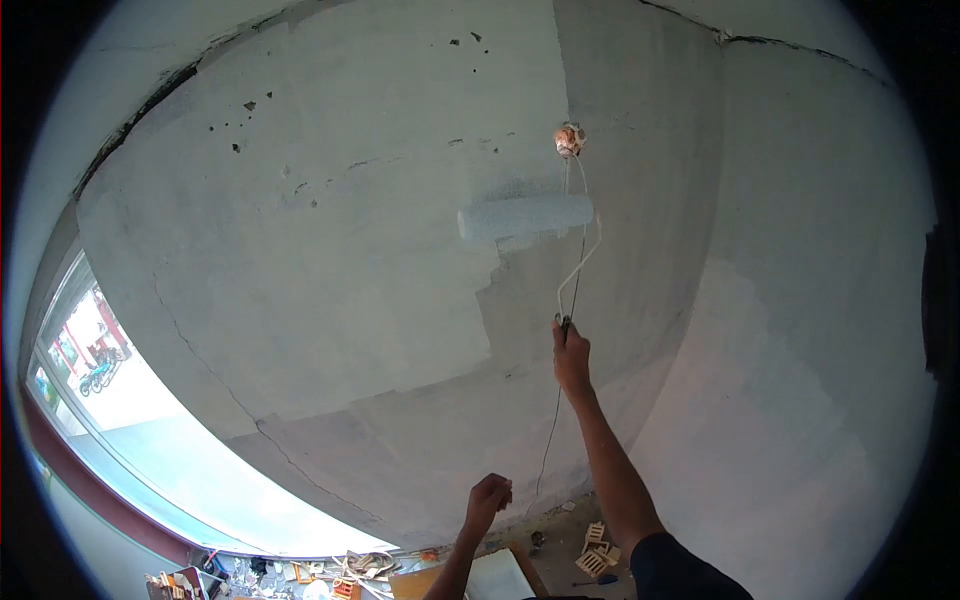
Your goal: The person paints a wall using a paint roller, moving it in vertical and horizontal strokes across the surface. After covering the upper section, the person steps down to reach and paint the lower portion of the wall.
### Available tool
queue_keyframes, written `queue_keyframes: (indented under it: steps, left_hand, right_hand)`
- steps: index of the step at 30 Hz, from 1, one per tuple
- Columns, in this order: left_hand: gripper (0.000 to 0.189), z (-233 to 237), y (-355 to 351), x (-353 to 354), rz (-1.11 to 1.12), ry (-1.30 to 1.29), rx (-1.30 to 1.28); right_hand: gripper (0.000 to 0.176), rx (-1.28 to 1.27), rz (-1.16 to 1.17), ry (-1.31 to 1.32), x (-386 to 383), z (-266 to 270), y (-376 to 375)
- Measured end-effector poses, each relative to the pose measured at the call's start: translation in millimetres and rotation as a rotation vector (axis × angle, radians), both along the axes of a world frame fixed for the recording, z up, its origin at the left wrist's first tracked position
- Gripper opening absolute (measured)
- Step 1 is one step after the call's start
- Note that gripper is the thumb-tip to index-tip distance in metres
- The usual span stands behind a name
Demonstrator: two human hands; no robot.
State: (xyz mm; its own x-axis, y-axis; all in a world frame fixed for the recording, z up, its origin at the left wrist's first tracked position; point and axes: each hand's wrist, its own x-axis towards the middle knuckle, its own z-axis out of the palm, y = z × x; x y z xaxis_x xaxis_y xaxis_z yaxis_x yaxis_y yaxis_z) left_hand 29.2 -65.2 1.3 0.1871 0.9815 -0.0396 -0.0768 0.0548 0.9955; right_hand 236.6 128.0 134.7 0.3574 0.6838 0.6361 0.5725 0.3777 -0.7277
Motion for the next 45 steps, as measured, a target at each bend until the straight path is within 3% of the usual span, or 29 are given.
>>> queue_keyframes:
  steps: [3, 5, 9, 13, 15, 18, 21, 22, 25, 28, 31, 38, 42, 45]
  left_hand:
    - [0.012, -0.3, 58.6, 20.7, -0.039, 0.002, 0.116]
    - [0.009, 14.4, 111.5, 45.6, -0.048, -0.025, 0.247]
    - [0.032, 62.4, 219.5, 114.4, -0.083, 0.093, 0.525]
    - [0.054, 99.6, 293.3, 201.1, -0.086, 0.234, 0.807]
    - [0.062, 110.8, 308.3, 249.5, -0.093, 0.174, 0.916]
    - [0.072, 131.5, 321.6, 314.6, -0.192, 0.319, 0.943]
    - [0.074, 171.4, 298.9, 364.9, -0.387, 0.149, 0.804]
    - [0.073, 169.9, 297.5, 385.9, -0.302, 0.062, 0.945]
    - [0.072, 154.2, 288.0, 408.3, -0.239, -0.125, 0.986]
    - [0.071, 121.8, 278.5, 403.5, -0.187, 0.044, 0.926]
    - [0.072, 110.1, 261.5, 383.5, -0.281, 0.26, 0.693]
    - [0.08, 57.4, 293.4, 329.5, -0.439, 0.324, 0.986]
    - [0.072, 48.1, 285.2, 239.7, -0.363, 0.504, 1.01]
    - [0.069, 57.0, 257.9, 143.4, -0.271, 0.868, 0.983]
  right_hand:
    - [0.032, -0.144, 0.112, 0.134, -4.4, -2.7, -20.1]
    - [0.032, -0.091, 0.119, 0.13, 0.6, -11.1, -27.6]
    - [0.033, 0.013, 0.101, 0.053, 21.7, 18.2, -53.9]
    - [0.032, -0.044, 0.062, 0.035, 48.2, 43.5, -68.8]
    - [0.032, -0.09, 0.045, 0.037, 56.3, 50.6, -77.0]
    - [0.03, -0.154, 0.035, -0.009, 63.8, 56.4, -88.5]
    - [0.028, -0.059, -0.02, -0.095, 63.2, 63.9, -90.9]
    - [0.028, -0.071, -0.02, -0.181, 64.1, 73.3, -96.3]
    - [0.03, -0.241, 0.028, -0.205, 77.1, 75.6, -88.8]
    - [0.034, -0.262, 0.02, -0.357, 83.9, 60.0, -76.0]
    - [0.033, -0.31, 0.002, -0.321, 70.8, 35.5, -61.2]
    - [0.036, -0.258, 0.049, -0.221, 52.5, 18.5, -32.9]
    - [0.034, -0.07, -0.026, -0.275, 47.4, 7.0, 4.6]
    - [0.03, -0.147, 0.045, -0.048, 30.0, 45.5, 7.9]
